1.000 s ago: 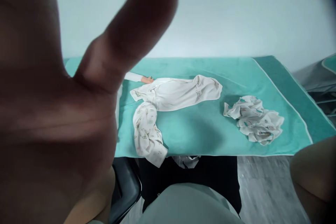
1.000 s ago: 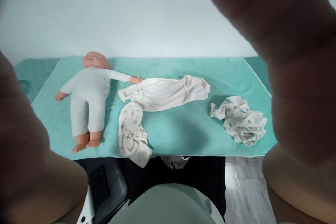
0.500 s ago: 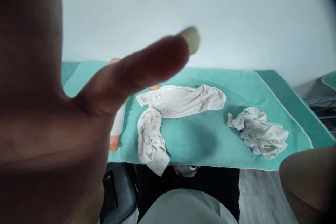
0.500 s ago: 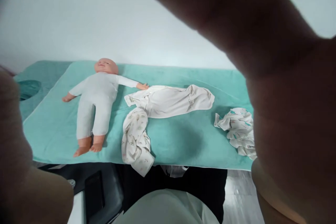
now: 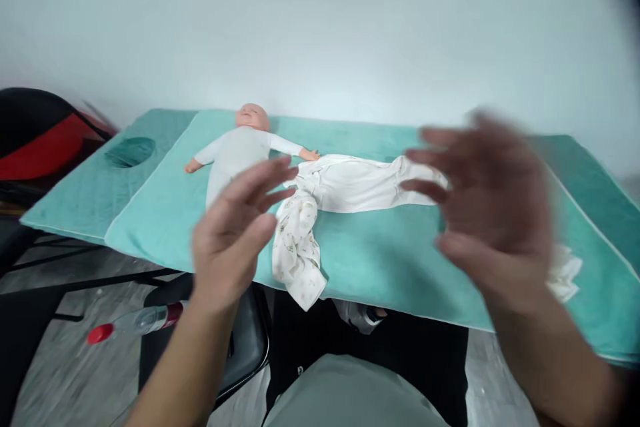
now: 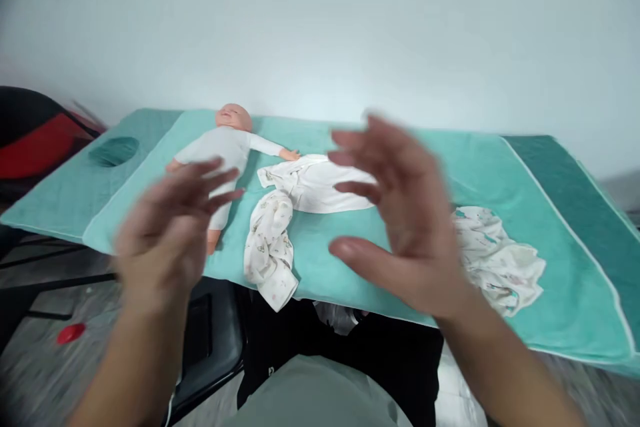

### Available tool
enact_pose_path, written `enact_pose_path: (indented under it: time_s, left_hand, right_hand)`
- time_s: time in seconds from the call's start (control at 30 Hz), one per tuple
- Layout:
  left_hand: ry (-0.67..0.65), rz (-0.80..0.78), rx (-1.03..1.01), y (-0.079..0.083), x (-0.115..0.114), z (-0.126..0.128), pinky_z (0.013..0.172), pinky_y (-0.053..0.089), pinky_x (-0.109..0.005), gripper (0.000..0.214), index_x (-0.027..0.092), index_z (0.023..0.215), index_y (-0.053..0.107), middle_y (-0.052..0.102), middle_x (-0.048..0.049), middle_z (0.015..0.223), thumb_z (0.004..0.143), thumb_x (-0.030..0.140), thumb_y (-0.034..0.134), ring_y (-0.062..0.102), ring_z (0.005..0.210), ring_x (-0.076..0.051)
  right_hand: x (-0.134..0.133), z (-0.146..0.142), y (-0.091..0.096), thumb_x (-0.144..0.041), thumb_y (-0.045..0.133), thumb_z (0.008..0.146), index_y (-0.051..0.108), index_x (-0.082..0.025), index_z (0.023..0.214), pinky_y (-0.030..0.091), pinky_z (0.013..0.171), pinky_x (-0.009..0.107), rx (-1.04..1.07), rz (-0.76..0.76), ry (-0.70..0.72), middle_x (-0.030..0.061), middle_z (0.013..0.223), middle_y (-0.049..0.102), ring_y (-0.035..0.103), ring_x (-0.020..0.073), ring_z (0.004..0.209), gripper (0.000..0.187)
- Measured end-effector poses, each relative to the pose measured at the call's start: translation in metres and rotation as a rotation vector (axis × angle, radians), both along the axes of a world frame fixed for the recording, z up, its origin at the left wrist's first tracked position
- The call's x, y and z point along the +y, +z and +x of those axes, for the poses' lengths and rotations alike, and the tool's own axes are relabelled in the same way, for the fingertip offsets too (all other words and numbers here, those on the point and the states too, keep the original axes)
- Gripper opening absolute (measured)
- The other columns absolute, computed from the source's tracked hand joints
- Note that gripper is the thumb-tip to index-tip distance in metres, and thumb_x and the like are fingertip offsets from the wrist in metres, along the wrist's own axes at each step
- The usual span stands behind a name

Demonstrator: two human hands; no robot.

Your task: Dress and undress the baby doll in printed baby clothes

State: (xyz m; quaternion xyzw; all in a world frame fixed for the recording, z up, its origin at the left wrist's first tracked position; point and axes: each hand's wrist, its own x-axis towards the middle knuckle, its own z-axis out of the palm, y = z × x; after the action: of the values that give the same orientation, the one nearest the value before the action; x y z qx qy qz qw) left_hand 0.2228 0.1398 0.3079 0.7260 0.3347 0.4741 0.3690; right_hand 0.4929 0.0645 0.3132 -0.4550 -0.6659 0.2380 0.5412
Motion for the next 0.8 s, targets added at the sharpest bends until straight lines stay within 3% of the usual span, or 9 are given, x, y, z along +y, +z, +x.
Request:
enact_pose_path:
  time_s: [0.07,0.17,0.2,0.27,0.37,0.47,0.6,0.7,0.8]
  left_hand:
    - [0.090,-0.042,0.256,-0.045,0.008,-0.005,0.114,0.046,-0.050,0.050,0.034,0.137,0.054,0.052,-0.0020,0.148,0.090,0.043,0.064,0.047,0.141,-0.028]
    - [0.168,-0.110,0.629,-0.115,0.019,-0.018,0.120,0.035,-0.054,0.086,0.024,0.148,0.044,0.031,-0.0138,0.163,0.072,0.042,0.082,0.033,0.149,-0.035]
    - [0.172,-0.125,0.728,-0.132,0.023,-0.022,0.120,0.033,-0.055,0.090,0.021,0.148,0.043,0.031,-0.0162,0.162,0.070,0.038,0.083,0.030,0.150,-0.037]
    - [0.184,-0.137,0.856,-0.152,0.031,-0.025,0.117,0.037,-0.054,0.076,0.019,0.143,0.049,0.046,-0.0169,0.153,0.074,0.028,0.078,0.039,0.145,-0.037]
    - [0.213,-0.128,0.795,-0.151,0.050,-0.019,0.106,0.046,-0.046,0.044,0.021,0.125,0.063,0.065,-0.0114,0.130,0.081,0.017,0.063,0.059,0.124,-0.031]
    - [0.238,-0.154,0.511,-0.134,0.080,0.005,0.099,0.050,-0.039,0.031,0.020,0.113,0.066,0.070,-0.0081,0.118,0.082,0.024,0.063,0.065,0.108,-0.026]
    - [0.199,-0.123,0.212,-0.124,0.131,0.052,0.100,0.048,-0.036,0.038,0.019,0.121,0.061,0.068,-0.0078,0.122,0.086,0.034,0.061,0.063,0.111,-0.023]
    - [0.149,-0.129,0.343,-0.136,0.166,0.077,0.112,0.038,-0.041,0.053,0.017,0.125,0.058,0.058,-0.0135,0.140,0.076,0.031,0.073,0.052,0.130,-0.028]
    - [0.156,-0.242,0.476,-0.148,0.183,0.090,0.119,0.024,-0.052,0.054,0.016,0.111,0.064,0.058,-0.0182,0.138,0.063,0.027,0.084,0.041,0.138,-0.038]
  right_hand:
    - [0.018,-0.010,-0.037,-0.048,0.064,0.091,0.031,-0.047,0.149,0.051,0.107,0.051,0.010,-0.034,0.026,0.0008,0.153,0.041,0.045,0.0269,0.140,0.066]
    - [0.063,-0.003,-0.109,-0.048,0.062,0.092,0.036,-0.034,0.150,0.040,0.117,0.053,-0.188,-0.088,-0.077,0.0081,0.155,0.037,0.036,0.0277,0.145,0.065]
    - [0.080,0.008,-0.131,-0.049,0.062,0.091,0.037,-0.028,0.149,0.033,0.120,0.054,-0.272,-0.084,-0.151,0.0118,0.155,0.037,0.033,0.0293,0.146,0.067]
    - [0.108,0.039,-0.164,-0.051,0.062,0.090,0.042,-0.016,0.146,0.026,0.122,0.056,-0.415,-0.100,-0.358,0.0194,0.155,0.036,0.029,0.0338,0.148,0.069]
    - [0.130,0.090,-0.189,-0.048,0.058,0.091,0.047,-0.008,0.140,0.023,0.121,0.056,-0.566,-0.164,-0.702,0.0244,0.153,0.038,0.028,0.0364,0.147,0.064]
    - [0.133,0.118,-0.200,-0.049,0.055,0.091,0.051,-0.010,0.135,0.024,0.117,0.061,-0.621,-0.296,-0.928,0.0234,0.152,0.042,0.031,0.0388,0.145,0.059]
    - [0.133,0.123,-0.209,-0.039,0.052,0.092,0.061,-0.018,0.115,0.024,0.114,0.061,-0.587,-0.375,-0.891,0.0167,0.133,0.061,0.047,0.0345,0.131,0.033]
    - [0.132,0.126,-0.207,-0.034,0.048,0.092,0.062,-0.021,0.102,0.032,0.110,0.052,-0.410,-0.341,-0.815,0.0132,0.119,0.069,0.056,0.0293,0.119,0.022]
    - [0.135,0.121,-0.200,-0.044,0.050,0.090,0.058,-0.023,0.102,0.045,0.098,0.041,0.045,-0.244,-0.726,0.0094,0.117,0.070,0.063,0.0238,0.106,0.025]
